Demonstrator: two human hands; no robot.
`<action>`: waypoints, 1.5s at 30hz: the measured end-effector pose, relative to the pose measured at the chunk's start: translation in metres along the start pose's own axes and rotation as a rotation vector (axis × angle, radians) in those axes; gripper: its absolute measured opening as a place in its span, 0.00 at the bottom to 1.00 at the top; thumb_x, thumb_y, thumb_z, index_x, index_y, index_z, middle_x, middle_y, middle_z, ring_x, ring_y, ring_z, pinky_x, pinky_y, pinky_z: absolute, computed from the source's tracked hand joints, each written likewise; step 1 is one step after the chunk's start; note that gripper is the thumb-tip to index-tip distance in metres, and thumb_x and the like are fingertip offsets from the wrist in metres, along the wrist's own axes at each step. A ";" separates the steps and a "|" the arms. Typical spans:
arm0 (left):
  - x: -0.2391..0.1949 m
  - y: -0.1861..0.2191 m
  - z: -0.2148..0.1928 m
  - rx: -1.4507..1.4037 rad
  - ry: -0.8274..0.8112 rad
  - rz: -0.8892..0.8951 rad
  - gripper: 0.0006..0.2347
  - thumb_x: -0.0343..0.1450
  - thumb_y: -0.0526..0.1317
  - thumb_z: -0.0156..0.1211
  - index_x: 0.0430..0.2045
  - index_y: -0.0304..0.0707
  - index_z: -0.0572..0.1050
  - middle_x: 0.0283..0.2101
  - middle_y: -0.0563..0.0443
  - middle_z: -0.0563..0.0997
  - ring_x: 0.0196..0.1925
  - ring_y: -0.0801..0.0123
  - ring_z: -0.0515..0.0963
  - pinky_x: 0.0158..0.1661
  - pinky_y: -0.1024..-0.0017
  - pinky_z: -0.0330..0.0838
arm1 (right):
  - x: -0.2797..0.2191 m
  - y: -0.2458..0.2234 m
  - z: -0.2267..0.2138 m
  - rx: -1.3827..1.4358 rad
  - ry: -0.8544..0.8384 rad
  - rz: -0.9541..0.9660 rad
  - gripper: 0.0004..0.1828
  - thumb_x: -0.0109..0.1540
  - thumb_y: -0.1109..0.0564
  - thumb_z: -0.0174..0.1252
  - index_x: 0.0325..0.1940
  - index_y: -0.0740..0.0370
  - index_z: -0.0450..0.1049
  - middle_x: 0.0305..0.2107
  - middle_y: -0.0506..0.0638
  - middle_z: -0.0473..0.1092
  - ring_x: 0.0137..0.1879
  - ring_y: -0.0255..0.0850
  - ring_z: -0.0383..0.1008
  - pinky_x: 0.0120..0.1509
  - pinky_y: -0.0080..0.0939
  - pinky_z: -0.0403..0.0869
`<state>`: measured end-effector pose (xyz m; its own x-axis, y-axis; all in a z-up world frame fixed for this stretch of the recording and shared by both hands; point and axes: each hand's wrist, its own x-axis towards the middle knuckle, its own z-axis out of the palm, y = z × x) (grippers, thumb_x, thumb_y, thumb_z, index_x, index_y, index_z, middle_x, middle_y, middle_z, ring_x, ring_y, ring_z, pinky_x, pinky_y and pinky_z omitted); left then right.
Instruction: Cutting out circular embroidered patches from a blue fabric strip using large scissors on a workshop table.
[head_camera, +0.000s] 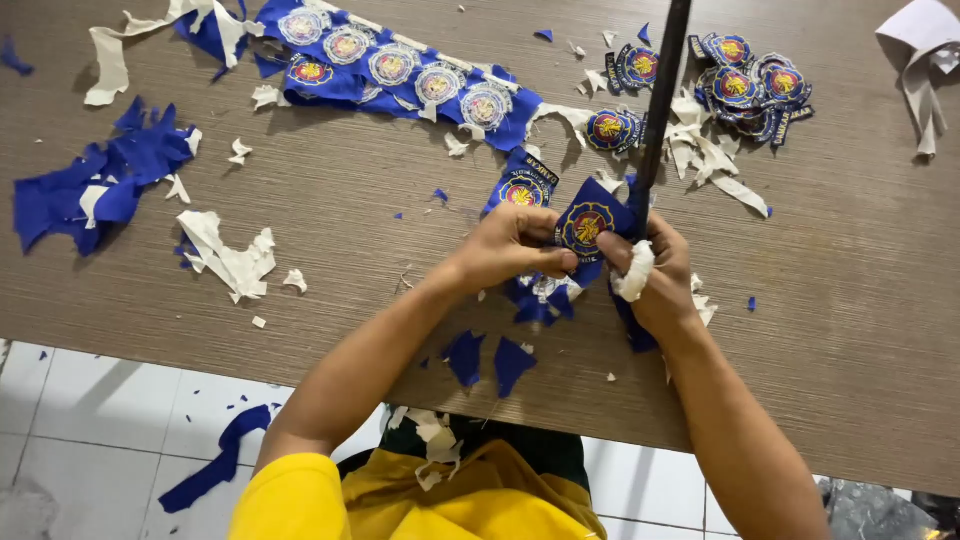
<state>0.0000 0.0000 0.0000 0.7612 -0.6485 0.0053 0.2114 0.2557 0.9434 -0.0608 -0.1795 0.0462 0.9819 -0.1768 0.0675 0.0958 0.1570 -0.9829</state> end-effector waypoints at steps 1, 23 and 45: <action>-0.003 0.004 0.000 0.001 -0.002 -0.003 0.11 0.67 0.29 0.72 0.40 0.27 0.80 0.37 0.35 0.85 0.40 0.57 0.86 0.37 0.65 0.87 | -0.001 0.000 0.000 0.002 0.003 0.001 0.09 0.60 0.66 0.69 0.42 0.64 0.75 0.28 0.49 0.72 0.31 0.29 0.74 0.30 0.29 0.73; -0.005 0.006 0.007 0.039 0.079 0.079 0.19 0.70 0.36 0.71 0.55 0.37 0.76 0.46 0.29 0.82 0.46 0.56 0.85 0.41 0.62 0.85 | 0.011 0.042 -0.032 0.181 0.205 0.251 0.09 0.62 0.69 0.63 0.31 0.69 0.68 0.16 0.59 0.65 0.19 0.51 0.73 0.19 0.49 0.78; -0.002 -0.029 -0.014 -0.140 0.022 -0.057 0.15 0.70 0.35 0.69 0.50 0.30 0.79 0.36 0.46 0.86 0.38 0.68 0.86 0.37 0.73 0.84 | -0.007 0.069 -0.053 0.260 -0.238 0.141 0.10 0.56 0.79 0.53 0.36 0.71 0.65 0.51 0.74 0.73 0.16 0.28 0.63 0.17 0.28 0.64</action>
<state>0.0013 0.0043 -0.0318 0.7586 -0.6492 -0.0558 0.3370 0.3176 0.8863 -0.0692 -0.2191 -0.0316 0.9959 0.0905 0.0023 -0.0352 0.4102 -0.9113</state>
